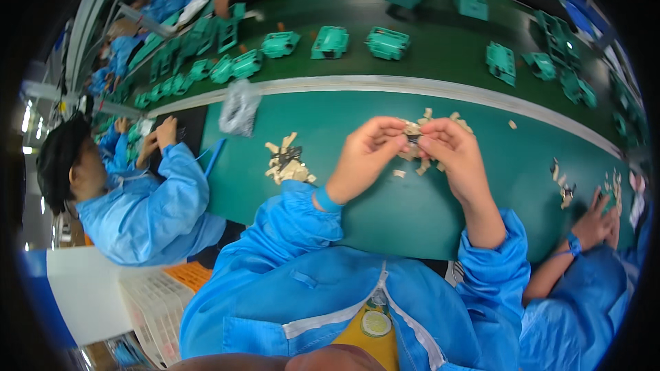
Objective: The person assembles electronic components into plastic casings by hand on a factory assembly line.
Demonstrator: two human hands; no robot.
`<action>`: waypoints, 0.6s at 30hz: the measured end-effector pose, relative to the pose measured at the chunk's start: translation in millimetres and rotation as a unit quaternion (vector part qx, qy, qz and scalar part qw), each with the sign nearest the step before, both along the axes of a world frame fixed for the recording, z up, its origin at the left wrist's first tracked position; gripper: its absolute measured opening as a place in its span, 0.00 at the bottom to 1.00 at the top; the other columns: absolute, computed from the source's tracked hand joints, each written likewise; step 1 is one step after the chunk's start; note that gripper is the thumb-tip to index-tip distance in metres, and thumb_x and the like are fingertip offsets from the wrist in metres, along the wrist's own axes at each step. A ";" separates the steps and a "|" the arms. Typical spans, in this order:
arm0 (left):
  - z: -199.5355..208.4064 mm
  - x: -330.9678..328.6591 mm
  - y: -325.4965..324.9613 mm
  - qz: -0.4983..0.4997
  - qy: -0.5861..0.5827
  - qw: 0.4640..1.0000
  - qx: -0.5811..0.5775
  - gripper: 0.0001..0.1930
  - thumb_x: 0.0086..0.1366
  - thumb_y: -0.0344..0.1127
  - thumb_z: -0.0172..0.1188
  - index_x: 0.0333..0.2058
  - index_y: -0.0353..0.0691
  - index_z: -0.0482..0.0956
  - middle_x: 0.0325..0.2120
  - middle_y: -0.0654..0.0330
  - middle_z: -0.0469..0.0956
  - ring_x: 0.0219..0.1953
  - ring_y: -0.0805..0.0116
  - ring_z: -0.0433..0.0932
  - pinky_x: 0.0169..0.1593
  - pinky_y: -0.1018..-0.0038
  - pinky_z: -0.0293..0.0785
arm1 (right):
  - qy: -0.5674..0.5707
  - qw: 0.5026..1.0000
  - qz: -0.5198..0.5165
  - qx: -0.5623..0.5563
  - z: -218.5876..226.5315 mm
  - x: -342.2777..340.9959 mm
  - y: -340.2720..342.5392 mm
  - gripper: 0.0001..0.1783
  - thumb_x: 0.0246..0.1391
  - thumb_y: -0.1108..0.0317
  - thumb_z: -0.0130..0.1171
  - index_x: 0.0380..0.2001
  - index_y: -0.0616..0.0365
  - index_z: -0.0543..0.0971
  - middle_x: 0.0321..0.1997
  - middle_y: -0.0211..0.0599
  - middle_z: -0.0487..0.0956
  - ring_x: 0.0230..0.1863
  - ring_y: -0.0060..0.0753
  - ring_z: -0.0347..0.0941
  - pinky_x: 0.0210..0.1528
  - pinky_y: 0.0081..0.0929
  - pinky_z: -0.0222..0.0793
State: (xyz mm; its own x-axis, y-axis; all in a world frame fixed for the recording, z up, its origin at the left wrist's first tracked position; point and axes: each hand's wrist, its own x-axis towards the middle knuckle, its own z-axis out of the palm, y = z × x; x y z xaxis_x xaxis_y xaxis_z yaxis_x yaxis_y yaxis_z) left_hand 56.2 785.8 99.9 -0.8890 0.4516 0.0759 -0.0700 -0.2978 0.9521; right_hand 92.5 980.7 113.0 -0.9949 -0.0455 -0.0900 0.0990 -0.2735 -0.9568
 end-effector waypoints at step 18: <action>2.3 6.4 9.6 0.035 0.044 0.995 -0.081 0.09 0.72 0.26 0.56 0.48 0.30 0.74 0.39 0.56 0.81 0.41 0.70 0.83 0.45 0.76 0.79 | -0.064 0.996 0.069 0.003 -5.1 2.9 12.4 0.08 0.61 0.70 0.60 0.41 0.62 0.77 0.34 0.32 0.79 0.35 0.22 0.75 0.39 0.22 0.73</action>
